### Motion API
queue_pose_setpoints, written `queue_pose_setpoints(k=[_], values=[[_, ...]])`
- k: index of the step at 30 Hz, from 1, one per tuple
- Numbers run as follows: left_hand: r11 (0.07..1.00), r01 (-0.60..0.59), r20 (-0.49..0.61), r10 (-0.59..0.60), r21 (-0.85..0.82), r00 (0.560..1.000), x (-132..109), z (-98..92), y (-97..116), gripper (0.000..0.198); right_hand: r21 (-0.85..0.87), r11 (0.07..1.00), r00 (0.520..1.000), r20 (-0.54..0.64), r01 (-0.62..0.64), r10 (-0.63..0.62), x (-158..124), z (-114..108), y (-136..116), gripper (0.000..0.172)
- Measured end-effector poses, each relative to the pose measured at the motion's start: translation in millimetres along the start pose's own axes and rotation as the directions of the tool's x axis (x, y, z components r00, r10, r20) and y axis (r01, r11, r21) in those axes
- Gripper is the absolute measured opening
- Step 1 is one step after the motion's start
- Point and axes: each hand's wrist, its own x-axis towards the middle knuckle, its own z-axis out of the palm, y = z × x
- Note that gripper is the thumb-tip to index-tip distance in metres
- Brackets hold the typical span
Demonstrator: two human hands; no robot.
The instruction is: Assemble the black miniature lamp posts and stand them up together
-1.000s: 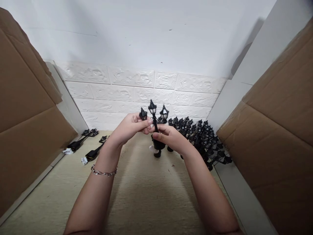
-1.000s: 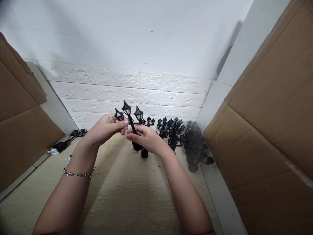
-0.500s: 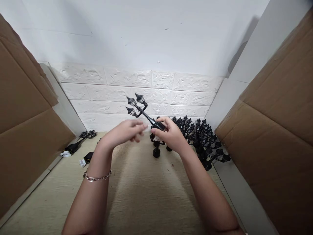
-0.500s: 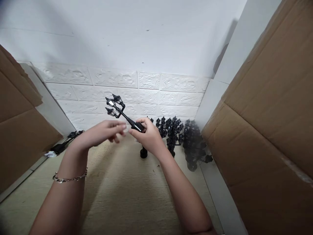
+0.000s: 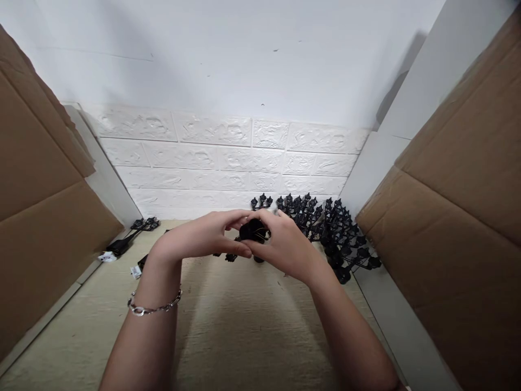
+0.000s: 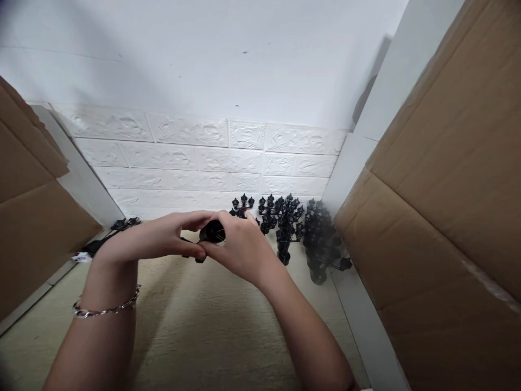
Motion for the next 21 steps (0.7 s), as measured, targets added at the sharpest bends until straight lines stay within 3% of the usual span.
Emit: queue_pose_setpoints(k=[3, 8, 14, 18, 21], values=[[0.987, 0.003, 0.176, 0.026, -0.163, 0.984, 7, 0.9, -1, 0.045, 0.035, 0.999, 1.000, 0.014, -0.018, 0.018, -2, -2, 0, 0.027], [0.974, 0.043, 0.235, 0.010, -0.221, 0.972, 11, -1.1, -3, 0.037, 0.032, 0.999, 1.000, -0.005, 0.011, -0.011, -2, -2, 2, 0.049], [0.964, -0.003, 0.073, 0.023, -0.266, 0.997, 10, -7.8, -13, 0.026, 0.073, 0.989, 0.986, -0.121, 0.127, -0.118, 1, -3, 7, 0.054], [0.950, -0.033, -0.053, 0.017, -0.311, 0.998, 10, -10.6, -17, 0.033, 0.125, 0.981, 0.958, -0.263, 0.149, -0.112, 3, -2, 13, 0.046], [0.947, -0.046, -0.073, 0.024, -0.318, 0.997, 9, -11.1, -16, 0.035, 0.168, 0.971, 0.944, -0.312, 0.168, -0.109, 4, 0, 14, 0.038]])
